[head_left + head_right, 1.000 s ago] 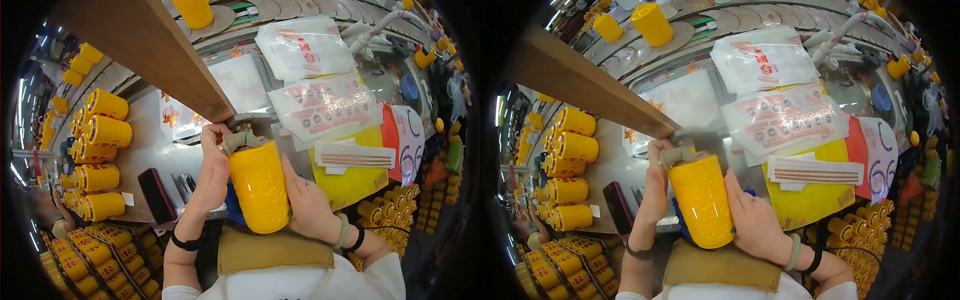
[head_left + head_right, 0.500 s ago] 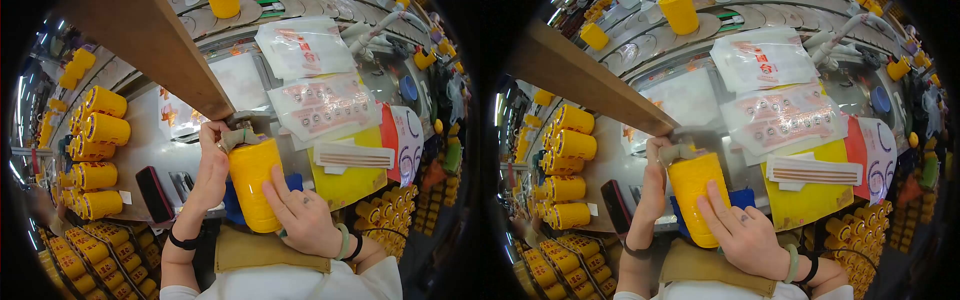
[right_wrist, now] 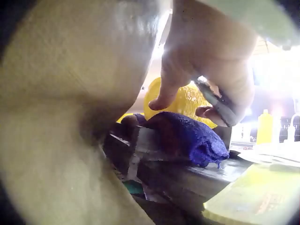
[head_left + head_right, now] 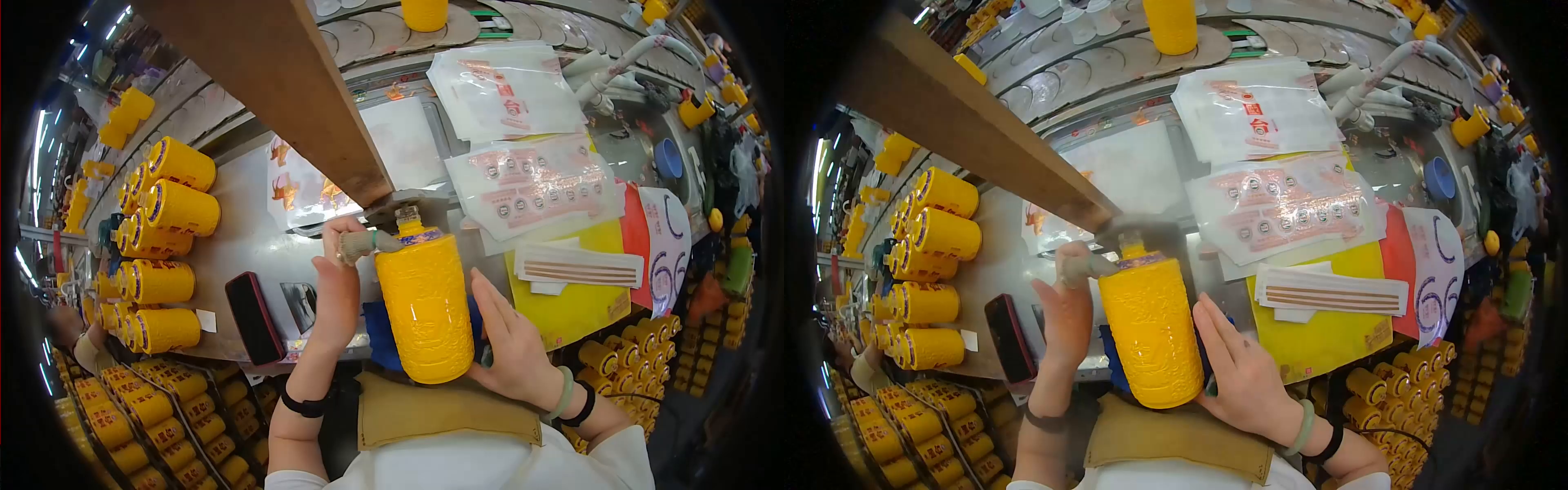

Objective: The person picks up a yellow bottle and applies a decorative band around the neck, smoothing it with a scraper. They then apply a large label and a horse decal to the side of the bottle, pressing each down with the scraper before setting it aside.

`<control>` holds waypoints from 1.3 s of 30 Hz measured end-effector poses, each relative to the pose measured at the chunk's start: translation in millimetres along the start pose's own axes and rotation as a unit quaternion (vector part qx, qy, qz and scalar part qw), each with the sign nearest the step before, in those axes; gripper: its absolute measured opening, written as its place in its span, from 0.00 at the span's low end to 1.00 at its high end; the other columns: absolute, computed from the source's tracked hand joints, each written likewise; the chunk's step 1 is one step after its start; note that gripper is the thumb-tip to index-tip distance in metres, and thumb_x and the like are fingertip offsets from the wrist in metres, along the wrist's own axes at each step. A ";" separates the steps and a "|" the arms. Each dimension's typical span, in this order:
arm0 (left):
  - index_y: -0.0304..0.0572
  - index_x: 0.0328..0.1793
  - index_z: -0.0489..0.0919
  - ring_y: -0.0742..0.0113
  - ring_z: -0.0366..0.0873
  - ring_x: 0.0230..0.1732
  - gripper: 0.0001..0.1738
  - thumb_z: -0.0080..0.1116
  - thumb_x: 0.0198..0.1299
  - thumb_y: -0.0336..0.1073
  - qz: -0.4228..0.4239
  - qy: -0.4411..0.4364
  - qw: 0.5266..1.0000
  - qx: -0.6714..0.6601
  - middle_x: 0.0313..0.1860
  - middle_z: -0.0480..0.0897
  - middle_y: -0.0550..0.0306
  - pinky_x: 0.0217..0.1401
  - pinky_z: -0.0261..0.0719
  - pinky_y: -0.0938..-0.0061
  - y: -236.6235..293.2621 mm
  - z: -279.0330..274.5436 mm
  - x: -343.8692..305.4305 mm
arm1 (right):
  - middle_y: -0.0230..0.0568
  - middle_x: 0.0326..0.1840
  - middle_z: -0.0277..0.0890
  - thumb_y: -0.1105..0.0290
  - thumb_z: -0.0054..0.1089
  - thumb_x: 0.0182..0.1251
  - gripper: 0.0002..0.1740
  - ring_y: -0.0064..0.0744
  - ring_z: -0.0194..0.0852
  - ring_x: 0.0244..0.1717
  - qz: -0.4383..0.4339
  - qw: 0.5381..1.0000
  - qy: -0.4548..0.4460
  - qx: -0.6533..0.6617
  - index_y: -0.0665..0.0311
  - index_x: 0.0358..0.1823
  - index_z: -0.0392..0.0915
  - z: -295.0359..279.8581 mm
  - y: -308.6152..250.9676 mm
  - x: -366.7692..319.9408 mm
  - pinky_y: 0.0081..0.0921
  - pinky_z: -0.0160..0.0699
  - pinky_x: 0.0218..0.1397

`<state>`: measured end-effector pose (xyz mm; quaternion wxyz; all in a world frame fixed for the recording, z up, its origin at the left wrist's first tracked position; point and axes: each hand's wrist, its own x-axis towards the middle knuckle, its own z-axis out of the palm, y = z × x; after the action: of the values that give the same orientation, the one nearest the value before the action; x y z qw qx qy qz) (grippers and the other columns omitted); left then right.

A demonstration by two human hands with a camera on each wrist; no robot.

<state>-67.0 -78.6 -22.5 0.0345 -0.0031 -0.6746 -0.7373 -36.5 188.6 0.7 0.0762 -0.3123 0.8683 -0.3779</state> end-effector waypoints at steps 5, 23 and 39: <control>0.44 0.56 0.80 0.63 0.63 0.71 0.50 0.16 0.76 0.78 -0.024 -0.054 0.998 -0.035 0.59 0.62 0.60 0.83 0.48 0.62 -6.4 2.7 -0.5 | 0.71 0.80 0.63 0.70 0.78 0.49 0.60 0.51 0.79 0.44 0.018 1.000 -0.013 0.001 0.82 0.82 0.54 13.5 0.2 9.4 0.35 0.80 0.48; 0.37 0.71 0.65 0.63 0.63 0.75 0.50 0.14 0.77 0.77 -0.002 -0.069 0.994 0.086 0.60 0.65 0.57 0.85 0.47 0.60 -4.6 1.2 4.0 | 0.76 0.80 0.62 0.77 0.68 0.45 0.54 0.45 0.78 0.39 -0.052 0.995 -0.039 -0.077 0.85 0.79 0.59 -16.1 -30.6 12.3 0.34 0.78 0.45; 0.29 0.61 0.81 0.55 0.67 0.65 0.45 0.31 0.79 0.69 0.097 -0.103 0.922 0.361 0.57 0.67 0.51 0.74 0.62 0.60 46.1 13.3 16.1 | 0.72 0.82 0.60 0.81 0.65 0.44 0.55 0.42 0.78 0.35 -0.019 0.999 0.022 -0.041 0.76 0.82 0.60 5.9 -13.6 11.1 0.32 0.77 0.42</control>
<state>-81.1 -70.1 25.4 0.0349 -0.1318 -0.8914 -0.4323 -36.6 171.4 7.3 0.0372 -0.3232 0.8784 -0.3502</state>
